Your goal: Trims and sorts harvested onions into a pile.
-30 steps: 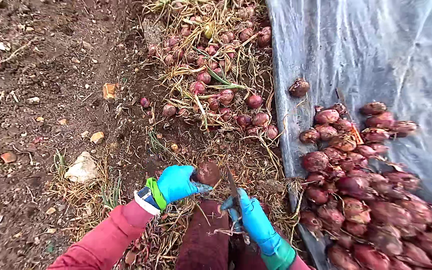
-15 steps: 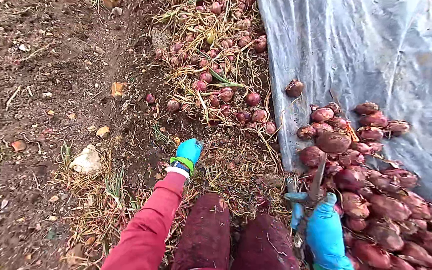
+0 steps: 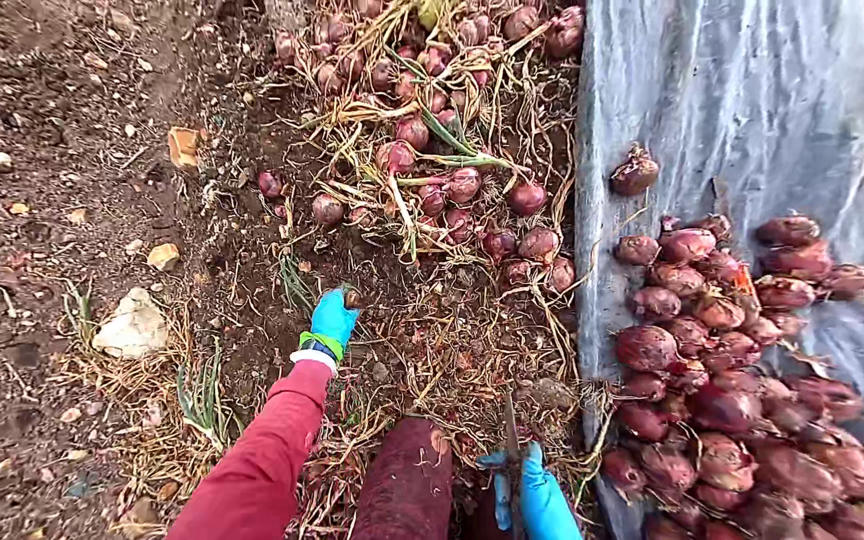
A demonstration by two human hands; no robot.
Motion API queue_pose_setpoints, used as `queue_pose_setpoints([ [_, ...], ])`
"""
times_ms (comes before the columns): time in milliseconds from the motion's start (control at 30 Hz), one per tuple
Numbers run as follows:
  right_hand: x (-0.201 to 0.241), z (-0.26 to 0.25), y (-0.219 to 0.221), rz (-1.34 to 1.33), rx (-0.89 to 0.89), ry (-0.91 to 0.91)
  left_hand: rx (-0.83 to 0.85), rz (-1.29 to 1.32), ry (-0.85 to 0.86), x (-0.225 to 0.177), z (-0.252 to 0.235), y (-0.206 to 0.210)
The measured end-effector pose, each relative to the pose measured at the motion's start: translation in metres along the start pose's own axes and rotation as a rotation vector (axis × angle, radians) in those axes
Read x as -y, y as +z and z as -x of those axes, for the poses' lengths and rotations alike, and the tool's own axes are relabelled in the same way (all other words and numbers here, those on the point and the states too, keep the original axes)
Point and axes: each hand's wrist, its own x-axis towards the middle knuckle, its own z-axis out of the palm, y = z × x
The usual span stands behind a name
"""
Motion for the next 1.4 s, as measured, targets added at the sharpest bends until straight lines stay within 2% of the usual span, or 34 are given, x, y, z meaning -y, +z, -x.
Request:
queue_pose_setpoints([
  [67,0.011,-0.02,0.017,-0.047,0.108,-0.01,0.138,0.121,0.135,-0.027,0.061,-0.018],
  [133,0.035,-0.023,0.038,-0.063,0.268,-0.133,0.217,0.071,0.304,-0.05,0.126,-0.031],
  [200,0.074,-0.016,0.059,0.016,0.389,-0.275,0.244,-0.032,0.527,-0.059,0.172,-0.043],
  [267,0.108,0.0,0.073,0.204,0.407,-0.382,0.199,-0.061,0.726,-0.056,0.202,-0.055],
  [300,0.118,0.007,0.075,0.292,0.406,-0.412,0.174,-0.065,0.763,-0.053,0.21,-0.065],
  [367,0.121,0.019,0.07,0.372,0.418,-0.453,0.087,-0.107,0.837,-0.048,0.219,-0.079],
  [433,0.109,0.033,0.062,0.35,0.423,-0.556,-0.008,-0.176,1.001,-0.051,0.232,-0.082],
  [533,0.083,0.064,0.043,0.3,0.407,-0.733,-0.004,-0.335,1.162,-0.072,0.27,-0.086],
  [633,0.056,0.102,0.02,0.283,0.371,-0.805,-0.001,-0.477,1.136,-0.089,0.32,-0.092],
  [767,0.023,0.143,0.011,0.227,0.154,-0.789,0.07,-0.401,0.985,-0.098,0.383,-0.074],
  [867,0.007,0.143,0.004,0.23,0.073,-0.746,0.092,-0.313,0.861,-0.103,0.396,-0.047],
  [967,-0.012,0.127,-0.006,0.178,0.083,-0.72,0.169,-0.412,0.697,-0.115,0.39,-0.032],
  [1033,-0.009,0.115,-0.019,0.231,0.047,-0.66,0.204,-0.538,0.62,-0.133,0.384,-0.026],
  [1100,0.002,0.092,-0.031,0.337,0.011,-0.614,0.261,-0.667,0.651,-0.15,0.364,-0.018],
  [1167,0.009,0.061,-0.043,0.426,0.019,-0.648,0.381,-0.732,0.744,-0.165,0.335,-0.013],
  [1267,0.039,0.041,-0.071,0.264,0.232,-0.549,0.516,-0.72,0.826,-0.195,0.296,-0.022],
  [1333,0.06,0.044,-0.096,0.029,0.333,-0.508,0.46,-0.598,0.827,-0.214,0.279,-0.032],
  [1400,0.082,0.04,-0.119,-0.071,0.316,-0.468,0.325,-0.443,0.815,-0.242,0.268,-0.036],
])
